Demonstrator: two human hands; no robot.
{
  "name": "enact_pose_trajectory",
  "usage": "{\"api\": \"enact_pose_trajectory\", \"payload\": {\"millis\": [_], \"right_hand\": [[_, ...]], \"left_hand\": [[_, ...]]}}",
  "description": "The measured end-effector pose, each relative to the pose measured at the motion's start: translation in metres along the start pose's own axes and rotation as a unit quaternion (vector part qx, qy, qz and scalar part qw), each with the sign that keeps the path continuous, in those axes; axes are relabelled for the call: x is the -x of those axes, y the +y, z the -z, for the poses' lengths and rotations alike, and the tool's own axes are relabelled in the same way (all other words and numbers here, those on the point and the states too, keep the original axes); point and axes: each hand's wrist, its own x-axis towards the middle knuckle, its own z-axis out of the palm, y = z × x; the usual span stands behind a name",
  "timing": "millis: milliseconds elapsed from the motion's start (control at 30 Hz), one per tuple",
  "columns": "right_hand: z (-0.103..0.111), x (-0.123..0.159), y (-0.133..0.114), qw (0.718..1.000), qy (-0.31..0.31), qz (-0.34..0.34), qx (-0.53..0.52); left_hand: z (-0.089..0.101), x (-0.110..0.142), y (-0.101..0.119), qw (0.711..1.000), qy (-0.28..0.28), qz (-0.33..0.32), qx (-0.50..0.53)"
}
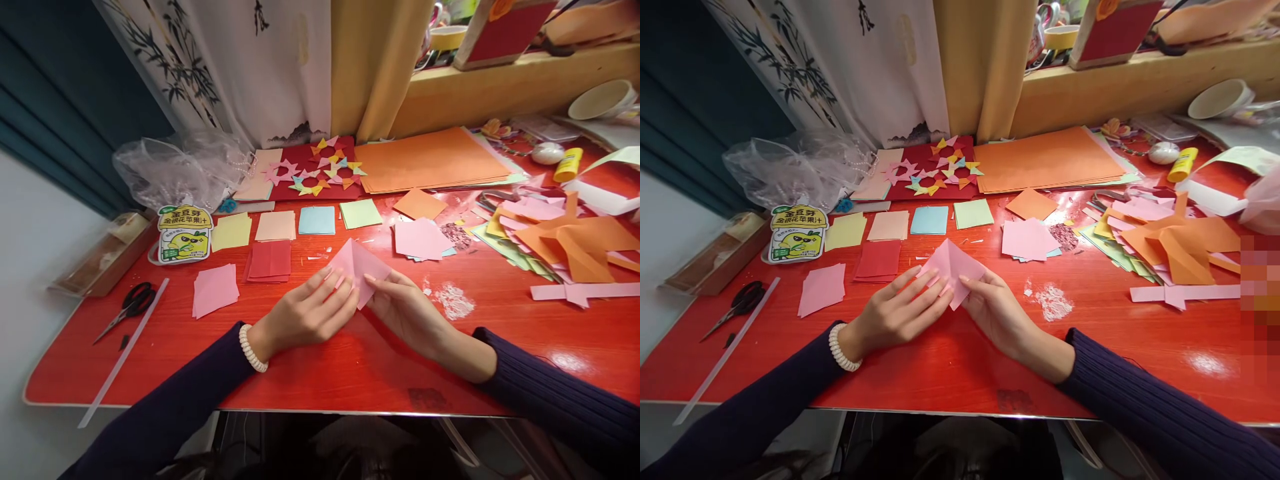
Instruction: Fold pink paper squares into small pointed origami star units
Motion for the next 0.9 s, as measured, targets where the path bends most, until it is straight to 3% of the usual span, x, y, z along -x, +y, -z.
{"api": "enact_pose_trajectory", "payload": {"millis": [133, 300, 433, 567, 633, 733, 900], "right_hand": [[0.009, -0.004, 0.001, 0.998, -0.017, -0.04, -0.042], [0.021, -0.01, 0.0, 0.995, -0.065, -0.07, 0.017], [0.021, -0.011, -0.002, 0.995, -0.063, -0.066, 0.043], [0.02, -0.009, 0.0, 0.99, -0.08, -0.027, 0.114], [0.022, -0.01, 0.002, 0.979, -0.065, 0.017, 0.193], [0.025, -0.011, 0.005, 0.946, -0.044, 0.082, 0.31], [0.023, -0.01, 0.002, 0.94, -0.108, 0.08, 0.315]], "left_hand": [[0.002, 0.002, -0.003, 0.999, 0.035, -0.016, -0.004], [-0.002, 0.008, -0.012, 0.998, 0.011, -0.04, 0.049], [-0.006, 0.011, -0.016, 0.998, 0.024, -0.061, 0.016], [-0.011, 0.01, -0.012, 0.998, 0.029, -0.039, 0.033], [-0.014, 0.007, -0.008, 0.996, 0.052, 0.011, 0.073], [-0.016, 0.002, -0.002, 0.975, 0.071, 0.136, 0.161], [-0.013, -0.006, 0.002, 0.885, 0.044, 0.317, 0.338]]}}
